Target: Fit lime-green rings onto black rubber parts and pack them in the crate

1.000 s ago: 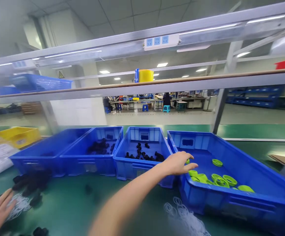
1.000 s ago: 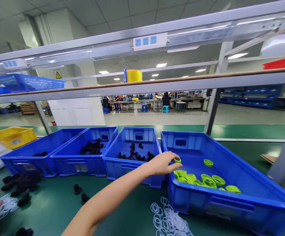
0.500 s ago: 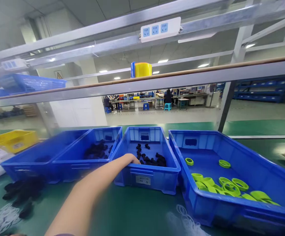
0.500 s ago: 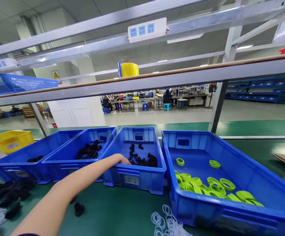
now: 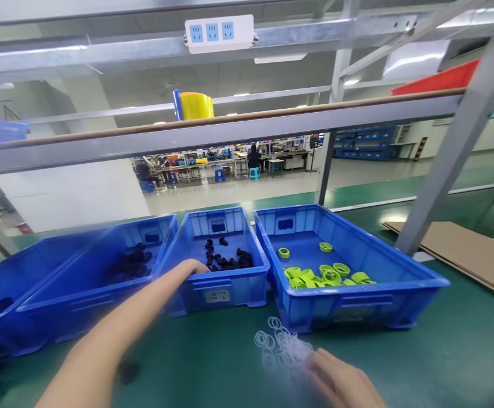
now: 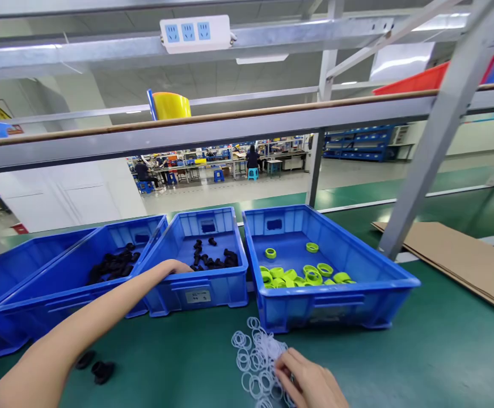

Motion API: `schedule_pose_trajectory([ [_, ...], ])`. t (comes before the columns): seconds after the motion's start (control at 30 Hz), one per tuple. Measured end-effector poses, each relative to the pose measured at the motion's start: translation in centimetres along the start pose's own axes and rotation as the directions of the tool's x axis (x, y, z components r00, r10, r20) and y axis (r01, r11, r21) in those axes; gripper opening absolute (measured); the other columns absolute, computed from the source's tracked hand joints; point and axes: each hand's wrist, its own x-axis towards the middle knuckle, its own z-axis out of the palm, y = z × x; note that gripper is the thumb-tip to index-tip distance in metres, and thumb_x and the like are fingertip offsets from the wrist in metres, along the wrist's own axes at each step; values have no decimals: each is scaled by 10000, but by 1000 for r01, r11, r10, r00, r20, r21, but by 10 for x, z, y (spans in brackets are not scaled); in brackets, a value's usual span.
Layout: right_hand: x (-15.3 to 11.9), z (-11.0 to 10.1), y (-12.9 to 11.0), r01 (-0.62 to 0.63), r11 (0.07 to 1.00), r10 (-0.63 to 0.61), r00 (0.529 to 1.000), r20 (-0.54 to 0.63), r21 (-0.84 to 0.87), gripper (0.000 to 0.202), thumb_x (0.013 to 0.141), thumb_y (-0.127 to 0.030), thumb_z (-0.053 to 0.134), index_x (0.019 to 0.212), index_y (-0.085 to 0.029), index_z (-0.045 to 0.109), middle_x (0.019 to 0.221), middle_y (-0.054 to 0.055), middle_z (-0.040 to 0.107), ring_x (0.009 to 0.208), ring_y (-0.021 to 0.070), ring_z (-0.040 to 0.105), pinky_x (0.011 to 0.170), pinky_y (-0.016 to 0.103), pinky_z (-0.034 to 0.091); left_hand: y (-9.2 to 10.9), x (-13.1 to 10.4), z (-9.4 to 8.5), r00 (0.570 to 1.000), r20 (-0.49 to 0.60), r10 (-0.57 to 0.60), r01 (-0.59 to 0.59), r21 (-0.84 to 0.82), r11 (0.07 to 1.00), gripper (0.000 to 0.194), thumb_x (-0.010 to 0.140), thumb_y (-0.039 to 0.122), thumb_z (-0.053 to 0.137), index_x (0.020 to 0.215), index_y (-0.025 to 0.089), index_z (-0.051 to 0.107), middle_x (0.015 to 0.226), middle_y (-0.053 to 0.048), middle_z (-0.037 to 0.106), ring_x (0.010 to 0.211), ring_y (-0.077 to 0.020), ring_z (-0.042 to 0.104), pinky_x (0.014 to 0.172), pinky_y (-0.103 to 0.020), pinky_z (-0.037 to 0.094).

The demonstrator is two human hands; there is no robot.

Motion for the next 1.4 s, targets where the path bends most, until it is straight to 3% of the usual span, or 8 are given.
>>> schedule_pose_trajectory([
  [0.1, -9, -11, -3, -102, 995, 102, 995, 5, 14, 215, 984, -363, 445, 862, -270, 595, 824, -33, 654, 677, 142, 619, 636, 237, 432, 1, -9, -10, 997, 40, 72, -73, 32, 997, 219, 395, 241, 749, 566, 203, 618, 576, 23, 625, 669, -202, 574, 827, -397, 501],
  [0.27, -27, -28, -11, -176, 980, 179, 984, -16, 91, 240, 977, -389, 450, 851, -255, 604, 808, -25, 654, 670, 151, 589, 625, 250, 423, 16, -53, -31, 903, -402, 151, -232, -160, 960, 322, 697, 427, 580, 922, 197, 566, 1001, -43, 643, 960, -197, 597, 881, -311, 492],
  [0.4, -37, -36, -26, -220, 965, 226, 974, -28, 141, 309, 989, -441, 416, 839, -242, 598, 759, -17, 631, 674, 161, 557, 617, 259, 407, 48, -133, -15, 795, -606, 23, -522, -666, 533, 347, 759, 479, 626, 935, 199, 524, 732, 47, 545, 656, -87, 519, 615, -193, 450],
  [0.53, -42, -32, -52, -219, 954, 232, 972, -42, 207, 298, 988, -418, 429, 825, -231, 594, 760, -17, 622, 680, 155, 523, 614, 254, 390, 74, -212, 57, 899, -433, 58, -436, -878, 197, 320, 770, 450, 648, 913, 231, 465, 538, 81, 514, 481, -88, 467, 480, -193, 383],
  [0.8, -49, -8, -104, -100, 950, 108, 994, -12, 297, 299, 999, -433, 445, 831, -222, 574, 759, -31, 582, 680, 136, 497, 622, 245, 370, 96, -256, 227, 963, -178, 205, -193, -980, 56, 582, 595, 594, 808, 948, 250, 500, 811, -37, 677, 596, -148, 623, 585, -296, 519],
  [0.93, -52, 3, -123, -45, 945, 42, 999, 16, 324, 316, 1012, -451, 428, 846, -227, 578, 763, -34, 570, 675, 132, 489, 614, 246, 365, 93, -267, 252, 979, -167, 113, -179, -977, 112, 589, 543, 659, 764, 1007, 339, 591, 795, -25, 664, 635, -223, 660, 645, -408, 574],
  [1.17, -52, 14, -144, 18, 947, -26, 999, 21, 322, 311, 1002, -451, 454, 833, -236, 601, 758, -30, 577, 656, 129, 494, 600, 243, 375, 81, -305, 241, 961, -259, 93, -275, -924, 264, 391, 679, 487, 673, 1010, 634, 525, 875, 109, 682, 854, -265, 709, 846, -481, 568],
  [1.4, -55, 7, -172, 155, 933, -166, 986, 4, 323, 379, 1012, -493, 412, 781, -245, 584, 747, -10, 607, 641, 136, 545, 584, 237, 420, 69, -312, 234, 941, -281, 187, -336, -831, 444, 300, 751, 474, 583, 1031, 580, 573, 926, 97, 705, 917, -279, 706, 857, -473, 588],
])
